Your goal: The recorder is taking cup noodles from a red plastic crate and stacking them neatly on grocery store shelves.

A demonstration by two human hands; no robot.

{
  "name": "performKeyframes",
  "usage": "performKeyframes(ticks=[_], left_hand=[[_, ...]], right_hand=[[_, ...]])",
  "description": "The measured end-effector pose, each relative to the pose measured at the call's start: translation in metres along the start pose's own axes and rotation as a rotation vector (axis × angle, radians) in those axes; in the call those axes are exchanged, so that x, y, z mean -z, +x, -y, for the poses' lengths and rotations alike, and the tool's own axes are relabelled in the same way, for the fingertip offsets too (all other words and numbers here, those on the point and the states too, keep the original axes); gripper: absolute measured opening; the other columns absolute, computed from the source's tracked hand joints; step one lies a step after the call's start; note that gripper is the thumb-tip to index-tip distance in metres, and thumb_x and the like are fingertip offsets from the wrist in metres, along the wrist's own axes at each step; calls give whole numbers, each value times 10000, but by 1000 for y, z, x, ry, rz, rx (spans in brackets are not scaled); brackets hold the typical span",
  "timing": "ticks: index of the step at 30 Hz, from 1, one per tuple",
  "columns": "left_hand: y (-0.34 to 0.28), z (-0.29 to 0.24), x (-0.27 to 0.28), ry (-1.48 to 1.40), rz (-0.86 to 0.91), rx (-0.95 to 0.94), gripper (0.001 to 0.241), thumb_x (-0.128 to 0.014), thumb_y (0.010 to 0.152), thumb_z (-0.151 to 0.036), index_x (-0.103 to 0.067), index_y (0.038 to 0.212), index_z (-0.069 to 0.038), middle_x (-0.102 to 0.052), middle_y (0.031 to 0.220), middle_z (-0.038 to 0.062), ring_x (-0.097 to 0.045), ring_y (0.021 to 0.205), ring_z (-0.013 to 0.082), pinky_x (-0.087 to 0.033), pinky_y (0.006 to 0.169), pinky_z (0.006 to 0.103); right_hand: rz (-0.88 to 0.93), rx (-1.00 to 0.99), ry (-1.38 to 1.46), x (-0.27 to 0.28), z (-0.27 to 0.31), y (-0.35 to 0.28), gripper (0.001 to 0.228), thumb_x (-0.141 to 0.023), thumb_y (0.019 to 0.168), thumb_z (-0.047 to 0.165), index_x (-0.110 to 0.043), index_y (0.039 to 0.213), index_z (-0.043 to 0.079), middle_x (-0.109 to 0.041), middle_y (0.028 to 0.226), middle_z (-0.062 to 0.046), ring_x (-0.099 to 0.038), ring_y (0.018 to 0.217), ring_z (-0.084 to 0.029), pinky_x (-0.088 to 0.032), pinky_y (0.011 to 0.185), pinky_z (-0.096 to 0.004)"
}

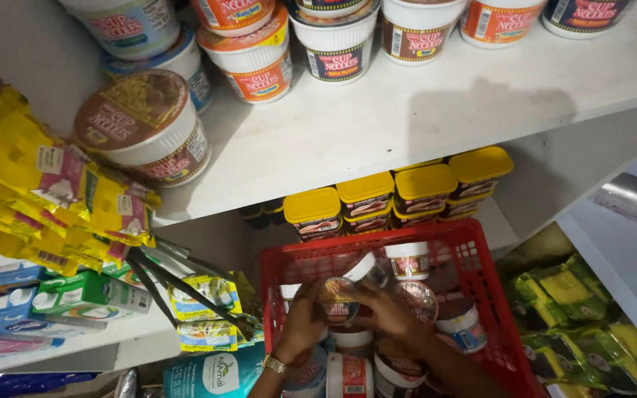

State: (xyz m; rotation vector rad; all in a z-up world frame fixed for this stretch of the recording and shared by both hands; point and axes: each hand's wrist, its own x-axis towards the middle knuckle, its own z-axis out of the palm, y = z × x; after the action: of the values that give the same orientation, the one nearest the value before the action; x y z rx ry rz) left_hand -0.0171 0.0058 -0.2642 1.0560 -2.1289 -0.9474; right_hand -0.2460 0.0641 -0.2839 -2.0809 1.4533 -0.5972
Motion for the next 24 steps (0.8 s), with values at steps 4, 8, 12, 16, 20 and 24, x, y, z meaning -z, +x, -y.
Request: performKeyframes(ticks=[4, 8, 12, 16, 20, 24], left_hand=[[8, 17, -9, -215, -115, 67, 528, -667, 809, -5, -617, 1335, -15, -699, 1252, 215, -673, 1136, 350, -555, 956, 420], [14, 14, 9, -448, -159, 228, 458, -724, 888, -158, -657, 1312, 0, -735, 1255, 153, -710, 1093, 259, -585, 920, 386], [18, -31, 39, -620, -189, 230, 552, -702, 908, -284, -601, 1376, -9, -713, 1281, 148, -699, 1148, 229, -569, 967, 371], [13, -70, 54, -626, -149, 238, 644, -755, 850, -276, -546, 1412, -41, -700, 1266, 151, -705, 1127, 266, -594, 927, 421], [8, -106, 62, -553, -104, 219, 757, -806, 779, -242, -503, 1450, -64, -606, 1322, 129, -649, 1176, 282, -612, 915, 433], [4, -128, 65, -633, -34, 136, 993, -853, 727, -220, -289, 1533, -84, -461, 1406, 112, -528, 1313, 270, -584, 956, 440]], right_hand=[[-58, -73, 155, 11, 19, 3, 694, -821, 847, 369, -539, 1466, 233, -564, 1433, -124, -585, 1286, -286, -526, 1060, -440], [-195, 60, 344, 17, 31, 3, 670, -770, 869, 336, -523, 1466, 159, -602, 1414, -149, -603, 1277, -294, -543, 1033, -451], [-223, 13, 541, 22, 32, 3, 569, -668, 961, 280, -514, 1482, 110, -654, 1266, -205, -668, 1110, -299, -598, 909, -437], [-254, -176, 681, 8, 6, -1, 534, -481, 1045, 421, -540, 1467, 99, -738, 1061, -179, -731, 863, -229, -650, 704, -330], [-351, -148, 814, 32, 40, 3, 638, -378, 995, 528, -494, 1439, 85, -673, 1177, -120, -754, 931, -201, -646, 623, -342], [-421, -227, 923, 48, 61, 1, 598, -427, 1012, 471, -489, 1441, 59, -692, 1115, -168, -770, 874, -239, -679, 604, -359]])
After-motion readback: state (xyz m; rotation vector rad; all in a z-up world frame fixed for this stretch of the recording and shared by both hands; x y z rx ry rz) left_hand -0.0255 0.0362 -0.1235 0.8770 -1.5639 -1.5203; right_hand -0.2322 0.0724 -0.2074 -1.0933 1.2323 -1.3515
